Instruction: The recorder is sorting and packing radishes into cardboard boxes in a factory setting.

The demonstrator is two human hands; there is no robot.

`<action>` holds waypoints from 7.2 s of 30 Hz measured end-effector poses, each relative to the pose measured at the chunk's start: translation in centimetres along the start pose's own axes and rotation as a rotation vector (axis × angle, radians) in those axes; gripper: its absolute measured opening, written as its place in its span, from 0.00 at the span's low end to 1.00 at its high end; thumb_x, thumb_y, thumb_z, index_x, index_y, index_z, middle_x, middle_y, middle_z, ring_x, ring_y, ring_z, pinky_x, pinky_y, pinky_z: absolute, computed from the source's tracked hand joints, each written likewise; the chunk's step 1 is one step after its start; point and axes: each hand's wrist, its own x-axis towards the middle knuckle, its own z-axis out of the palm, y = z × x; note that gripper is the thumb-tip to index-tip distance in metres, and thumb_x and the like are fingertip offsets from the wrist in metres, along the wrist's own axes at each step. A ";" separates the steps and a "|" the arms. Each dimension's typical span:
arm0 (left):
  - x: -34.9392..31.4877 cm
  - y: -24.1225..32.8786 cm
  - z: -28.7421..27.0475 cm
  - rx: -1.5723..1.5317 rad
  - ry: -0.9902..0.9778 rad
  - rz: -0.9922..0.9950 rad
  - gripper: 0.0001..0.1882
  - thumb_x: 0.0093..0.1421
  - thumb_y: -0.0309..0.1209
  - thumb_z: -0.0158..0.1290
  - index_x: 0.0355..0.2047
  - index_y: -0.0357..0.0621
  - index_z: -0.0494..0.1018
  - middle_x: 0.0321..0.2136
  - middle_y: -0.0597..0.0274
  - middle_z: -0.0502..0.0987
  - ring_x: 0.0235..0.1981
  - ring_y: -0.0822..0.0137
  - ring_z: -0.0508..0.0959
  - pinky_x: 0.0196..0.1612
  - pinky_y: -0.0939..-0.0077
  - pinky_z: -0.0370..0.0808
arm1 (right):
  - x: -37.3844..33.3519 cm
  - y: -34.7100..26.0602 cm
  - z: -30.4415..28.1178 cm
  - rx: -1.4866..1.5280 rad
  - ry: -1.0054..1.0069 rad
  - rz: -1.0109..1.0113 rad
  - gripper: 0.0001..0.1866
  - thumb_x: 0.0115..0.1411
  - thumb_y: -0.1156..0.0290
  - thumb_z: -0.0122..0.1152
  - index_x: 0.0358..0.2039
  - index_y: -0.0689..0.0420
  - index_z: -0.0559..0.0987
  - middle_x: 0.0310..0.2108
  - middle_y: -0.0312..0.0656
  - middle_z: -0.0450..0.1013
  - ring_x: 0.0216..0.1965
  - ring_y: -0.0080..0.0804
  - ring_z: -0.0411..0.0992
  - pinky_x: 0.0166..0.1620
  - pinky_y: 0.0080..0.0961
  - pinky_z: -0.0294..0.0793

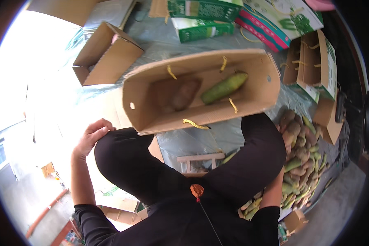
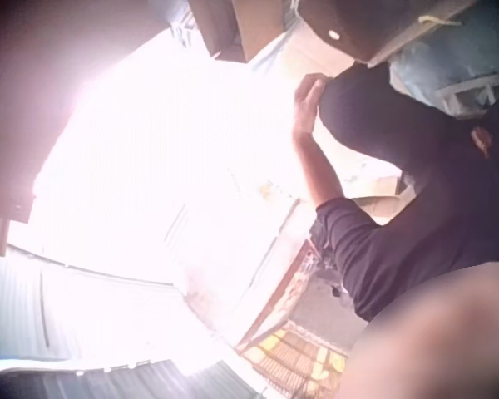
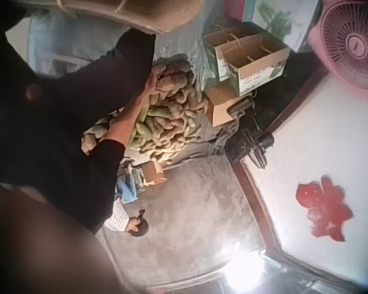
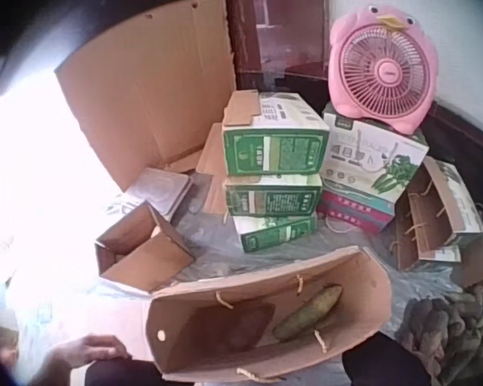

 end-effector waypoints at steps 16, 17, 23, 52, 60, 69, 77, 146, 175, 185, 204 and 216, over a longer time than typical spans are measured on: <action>0.7 -9.9 -5.6 0.151 0.048 -0.216 0.14 0.63 0.35 0.47 0.36 0.36 0.75 0.34 0.58 0.76 0.38 0.67 0.74 0.43 0.77 0.69 | -6.3 5.1 -5.1 0.128 0.254 0.194 0.07 0.56 0.76 0.55 0.34 0.62 0.78 0.28 0.36 0.73 0.30 0.21 0.70 0.33 0.18 0.68; 1.8 -9.5 -5.0 0.455 -0.026 -0.100 0.15 0.63 0.36 0.46 0.36 0.35 0.75 0.35 0.56 0.76 0.39 0.66 0.75 0.44 0.77 0.69 | -6.9 5.5 -4.7 0.050 0.292 0.206 0.06 0.56 0.76 0.54 0.31 0.62 0.79 0.24 0.36 0.73 0.26 0.21 0.70 0.30 0.19 0.68; 0.0 -2.2 1.1 -0.162 0.112 0.070 0.15 0.64 0.33 0.45 0.38 0.32 0.74 0.40 0.50 0.76 0.42 0.62 0.75 0.49 0.72 0.69 | -10.2 15.2 -5.1 -0.448 0.272 0.346 0.18 0.51 0.57 0.60 0.19 0.62 0.77 0.13 0.46 0.70 0.19 0.37 0.71 0.27 0.33 0.69; -2.8 6.4 8.0 0.642 0.496 0.164 0.11 0.56 0.25 0.51 0.39 0.35 0.75 0.39 0.56 0.76 0.44 0.63 0.74 0.50 0.73 0.67 | -10.1 26.0 -21.1 -0.954 0.614 0.256 0.24 0.51 0.55 0.60 0.41 0.60 0.76 0.37 0.53 0.75 0.36 0.51 0.74 0.41 0.39 0.73; -1.5 6.1 8.8 0.627 0.479 0.173 0.10 0.57 0.26 0.52 0.39 0.38 0.75 0.40 0.58 0.75 0.42 0.64 0.75 0.40 0.75 0.72 | -7.4 28.2 -30.9 -0.315 0.835 0.601 0.38 0.48 0.63 0.65 0.59 0.55 0.63 0.47 0.47 0.70 0.38 0.40 0.70 0.33 0.34 0.72; -1.4 7.7 11.1 0.723 0.451 0.152 0.10 0.54 0.26 0.54 0.38 0.40 0.76 0.39 0.58 0.75 0.43 0.59 0.74 0.48 0.68 0.69 | -4.2 23.3 -22.6 -0.178 0.794 0.719 0.36 0.55 0.68 0.62 0.63 0.45 0.58 0.55 0.42 0.64 0.47 0.41 0.66 0.39 0.41 0.68; 0.3 8.5 13.6 1.030 0.405 0.290 0.12 0.51 0.29 0.56 0.36 0.41 0.76 0.41 0.57 0.76 0.48 0.56 0.71 0.58 0.62 0.58 | -5.6 28.0 -27.0 -0.178 0.791 0.448 0.32 0.53 0.70 0.63 0.58 0.54 0.62 0.52 0.44 0.65 0.47 0.42 0.66 0.41 0.40 0.68; 1.9 7.2 18.0 1.300 0.525 0.102 0.26 0.57 0.45 0.52 0.53 0.46 0.68 0.41 0.51 0.76 0.47 0.53 0.74 0.58 0.53 0.60 | -6.1 21.4 -14.6 -0.545 0.620 0.323 0.19 0.45 0.66 0.64 0.37 0.61 0.77 0.28 0.45 0.76 0.31 0.41 0.75 0.36 0.30 0.72; 3.0 8.0 18.2 1.244 0.645 0.113 0.28 0.50 0.51 0.57 0.44 0.43 0.73 0.32 0.54 0.78 0.40 0.55 0.76 0.55 0.55 0.63 | 2.7 18.8 -11.0 -0.440 0.504 0.531 0.40 0.31 0.68 0.76 0.48 0.68 0.71 0.42 0.50 0.73 0.44 0.39 0.72 0.47 0.28 0.69; 2.1 7.7 17.3 1.188 0.618 0.187 0.25 0.53 0.50 0.55 0.42 0.42 0.74 0.28 0.51 0.78 0.43 0.48 0.75 0.53 0.51 0.63 | 0.5 -1.9 -7.3 -0.046 0.358 -0.173 0.29 0.46 0.79 0.66 0.50 0.64 0.68 0.43 0.39 0.70 0.43 0.27 0.69 0.47 0.23 0.68; 0.8 6.8 16.5 1.152 0.571 0.277 0.20 0.53 0.46 0.56 0.39 0.45 0.75 0.26 0.53 0.78 0.42 0.50 0.74 0.53 0.50 0.63 | 2.6 -19.9 9.3 -0.971 -0.020 -1.045 0.32 0.41 0.71 0.68 0.51 0.49 0.70 0.46 0.36 0.69 0.48 0.39 0.66 0.48 0.38 0.66; 1.8 6.6 16.7 1.217 0.546 0.188 0.24 0.59 0.48 0.48 0.50 0.49 0.71 0.44 0.55 0.76 0.47 0.54 0.74 0.58 0.54 0.58 | -3.3 1.4 -4.2 -0.561 0.414 -0.226 0.08 0.50 0.66 0.64 0.27 0.57 0.79 0.26 0.47 0.76 0.29 0.44 0.74 0.34 0.32 0.73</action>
